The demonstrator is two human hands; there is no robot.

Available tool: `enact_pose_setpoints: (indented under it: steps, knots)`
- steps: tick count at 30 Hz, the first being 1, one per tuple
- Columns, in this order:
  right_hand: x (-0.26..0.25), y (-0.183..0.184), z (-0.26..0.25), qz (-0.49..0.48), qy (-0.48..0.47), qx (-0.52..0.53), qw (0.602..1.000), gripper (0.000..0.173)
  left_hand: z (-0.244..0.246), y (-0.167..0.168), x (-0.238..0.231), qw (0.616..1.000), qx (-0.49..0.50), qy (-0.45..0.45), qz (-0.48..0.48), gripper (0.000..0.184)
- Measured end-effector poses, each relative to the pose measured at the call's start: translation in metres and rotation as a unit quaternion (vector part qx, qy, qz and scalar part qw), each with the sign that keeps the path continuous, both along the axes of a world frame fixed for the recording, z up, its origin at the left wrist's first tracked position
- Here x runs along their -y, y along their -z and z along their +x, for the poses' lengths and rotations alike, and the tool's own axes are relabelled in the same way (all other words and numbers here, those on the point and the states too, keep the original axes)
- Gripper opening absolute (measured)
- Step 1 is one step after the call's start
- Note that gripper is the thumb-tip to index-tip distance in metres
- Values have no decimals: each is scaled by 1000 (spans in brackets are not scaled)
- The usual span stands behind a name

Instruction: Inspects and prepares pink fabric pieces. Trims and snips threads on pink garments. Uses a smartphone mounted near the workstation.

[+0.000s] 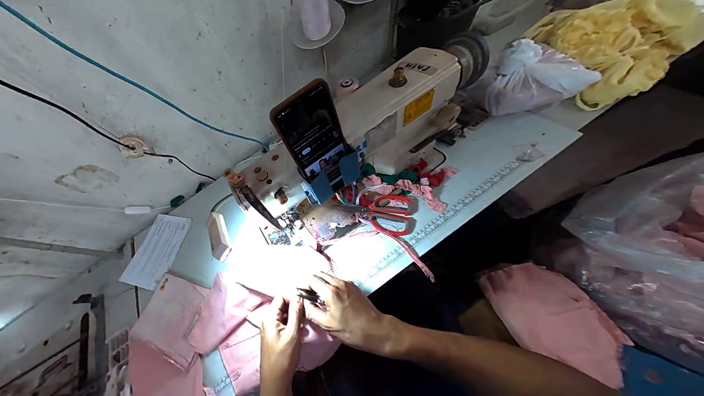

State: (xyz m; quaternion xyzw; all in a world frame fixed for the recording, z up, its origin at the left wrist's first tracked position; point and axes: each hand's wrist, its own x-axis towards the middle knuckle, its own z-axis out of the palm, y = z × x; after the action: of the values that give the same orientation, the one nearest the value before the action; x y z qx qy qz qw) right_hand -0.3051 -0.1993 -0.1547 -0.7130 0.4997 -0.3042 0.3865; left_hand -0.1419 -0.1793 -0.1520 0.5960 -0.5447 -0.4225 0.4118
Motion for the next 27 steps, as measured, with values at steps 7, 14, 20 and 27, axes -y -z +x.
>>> enact_pose_setpoints:
  steps: [7, 14, 20, 27]
  knots:
    - [7, -2, -2, 51, 41, 79, 995, 27, -14, 5, -12, 978, 154, -61, -125, 22]
    - [2, 10, -5, 41, 12, 60, 997, 31, -14, 11, -19, 986, 122, -53, -96, 21]
    - [16, -5, -15, 43, -48, 26, 998, 31, -11, 11, -19, 992, 56, -14, -113, 23]
    - [3, 1, -2, 23, 42, 46, 998, 32, -19, 6, -16, 987, 114, -85, -82, 22]
